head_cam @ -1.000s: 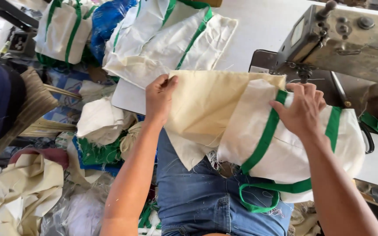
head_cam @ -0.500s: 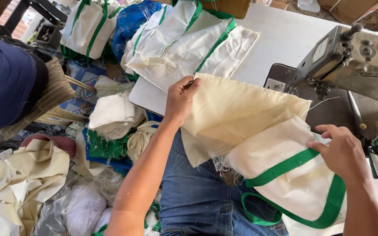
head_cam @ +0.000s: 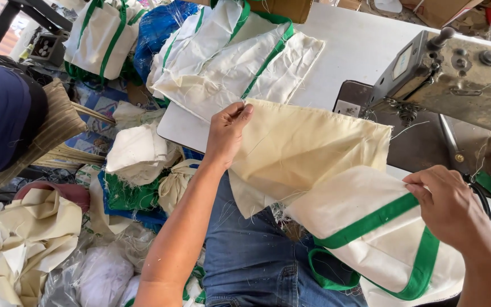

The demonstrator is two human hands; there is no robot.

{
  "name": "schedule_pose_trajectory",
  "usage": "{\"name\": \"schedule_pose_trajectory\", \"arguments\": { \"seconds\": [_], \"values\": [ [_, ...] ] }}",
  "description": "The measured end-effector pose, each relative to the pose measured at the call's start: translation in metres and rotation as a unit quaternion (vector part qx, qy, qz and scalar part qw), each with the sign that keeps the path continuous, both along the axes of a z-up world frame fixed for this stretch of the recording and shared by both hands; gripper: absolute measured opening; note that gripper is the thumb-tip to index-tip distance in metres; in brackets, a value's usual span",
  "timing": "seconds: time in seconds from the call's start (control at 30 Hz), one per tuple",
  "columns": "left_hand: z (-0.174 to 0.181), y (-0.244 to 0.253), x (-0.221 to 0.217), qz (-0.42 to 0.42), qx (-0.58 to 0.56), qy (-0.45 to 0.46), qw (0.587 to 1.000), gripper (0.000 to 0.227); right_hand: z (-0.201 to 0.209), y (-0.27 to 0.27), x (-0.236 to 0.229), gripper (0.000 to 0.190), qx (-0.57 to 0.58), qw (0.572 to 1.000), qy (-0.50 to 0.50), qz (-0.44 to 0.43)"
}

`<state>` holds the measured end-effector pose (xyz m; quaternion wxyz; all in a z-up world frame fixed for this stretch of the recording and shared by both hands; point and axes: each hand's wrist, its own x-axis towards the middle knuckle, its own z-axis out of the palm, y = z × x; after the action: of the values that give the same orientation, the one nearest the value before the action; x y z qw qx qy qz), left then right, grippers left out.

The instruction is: Trimming excess fabric and threads from sewn bags using scissors and inspecting the final product.

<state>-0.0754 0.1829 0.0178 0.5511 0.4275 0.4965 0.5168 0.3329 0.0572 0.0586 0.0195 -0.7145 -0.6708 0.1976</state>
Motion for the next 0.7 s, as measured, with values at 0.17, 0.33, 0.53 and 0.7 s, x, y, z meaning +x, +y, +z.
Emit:
{"name": "schedule_pose_trajectory", "arguments": {
  "seconds": [0.17,0.33,0.53,0.7],
  "values": [
    [0.01,-0.007,0.007,-0.026,-0.004,0.002,1.0,0.026,0.031,-0.02,-0.048,0.018,0.098,0.975,0.132,0.147],
    [0.028,-0.028,0.024,-0.092,-0.04,-0.038,0.994,0.02,0.075,-0.016,-0.14,0.03,0.265,0.843,0.288,0.369],
    [0.006,-0.051,0.039,-0.11,-0.103,-0.195,0.969,0.011,0.024,0.041,-0.193,0.022,0.396,0.871,0.257,0.134],
    [0.012,-0.061,0.037,-0.099,-0.097,-0.239,0.961,0.015,0.02,0.041,-0.197,0.013,0.432,0.861,0.247,0.102]
  ]
}}
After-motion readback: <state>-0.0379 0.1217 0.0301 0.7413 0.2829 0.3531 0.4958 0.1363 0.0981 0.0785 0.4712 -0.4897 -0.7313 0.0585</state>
